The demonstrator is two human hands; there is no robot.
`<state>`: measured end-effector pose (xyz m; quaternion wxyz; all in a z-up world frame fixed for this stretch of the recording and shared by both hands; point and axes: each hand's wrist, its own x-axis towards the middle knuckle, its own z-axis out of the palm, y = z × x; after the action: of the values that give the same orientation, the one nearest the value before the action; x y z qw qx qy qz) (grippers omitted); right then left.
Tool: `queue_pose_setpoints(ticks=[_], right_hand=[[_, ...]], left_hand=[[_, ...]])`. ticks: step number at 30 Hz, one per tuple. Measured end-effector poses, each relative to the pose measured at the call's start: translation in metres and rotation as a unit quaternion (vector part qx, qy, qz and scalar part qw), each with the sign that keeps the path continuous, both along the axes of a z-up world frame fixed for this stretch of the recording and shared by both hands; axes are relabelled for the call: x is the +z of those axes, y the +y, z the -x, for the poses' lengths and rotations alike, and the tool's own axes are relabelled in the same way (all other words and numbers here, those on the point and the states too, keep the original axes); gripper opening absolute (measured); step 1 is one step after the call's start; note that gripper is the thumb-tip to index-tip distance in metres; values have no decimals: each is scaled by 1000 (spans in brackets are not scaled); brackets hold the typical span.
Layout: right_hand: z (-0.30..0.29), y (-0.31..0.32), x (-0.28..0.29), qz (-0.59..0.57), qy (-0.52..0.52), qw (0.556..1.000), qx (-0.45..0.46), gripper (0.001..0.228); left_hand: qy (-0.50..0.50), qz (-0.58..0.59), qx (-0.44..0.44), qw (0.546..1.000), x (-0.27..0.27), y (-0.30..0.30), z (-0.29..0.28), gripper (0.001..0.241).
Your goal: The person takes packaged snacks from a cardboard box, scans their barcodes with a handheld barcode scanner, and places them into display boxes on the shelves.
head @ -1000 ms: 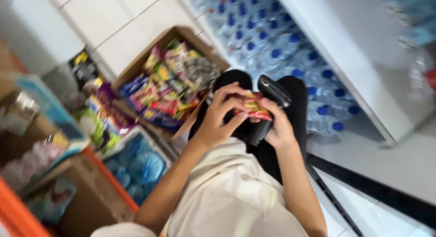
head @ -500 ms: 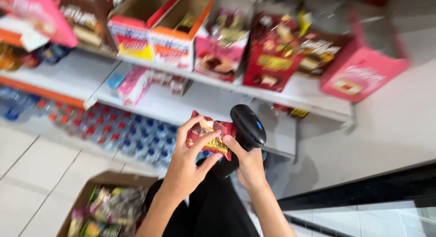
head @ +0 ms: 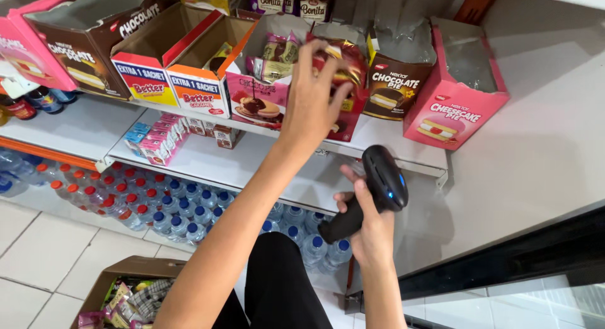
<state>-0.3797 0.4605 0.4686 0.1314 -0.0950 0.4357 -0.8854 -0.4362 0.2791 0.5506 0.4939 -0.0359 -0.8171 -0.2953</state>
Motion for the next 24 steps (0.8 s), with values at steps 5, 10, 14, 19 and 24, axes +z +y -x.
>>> queue_pose_setpoints(ticks=[5, 10, 14, 19, 24], right_hand=[[8, 12, -10, -25, -25, 999, -5, 33], [14, 14, -14, -34, -9, 999, -3, 39], [14, 16, -20, -45, -13, 999, 5, 36], [11, 13, -26, -72, -22, 997, 2, 37], [1, 7, -29, -76, -22, 997, 19, 28]], left_hand=[[5, 52, 59, 997, 3, -23, 46, 46], [-24, 43, 53, 997, 5, -47, 89, 46], [-137, 57, 56, 987, 10, -58, 99, 53], [-207, 97, 90, 969, 13, -50, 106, 72], [-266, 103, 156, 946, 16, -35, 110, 62]])
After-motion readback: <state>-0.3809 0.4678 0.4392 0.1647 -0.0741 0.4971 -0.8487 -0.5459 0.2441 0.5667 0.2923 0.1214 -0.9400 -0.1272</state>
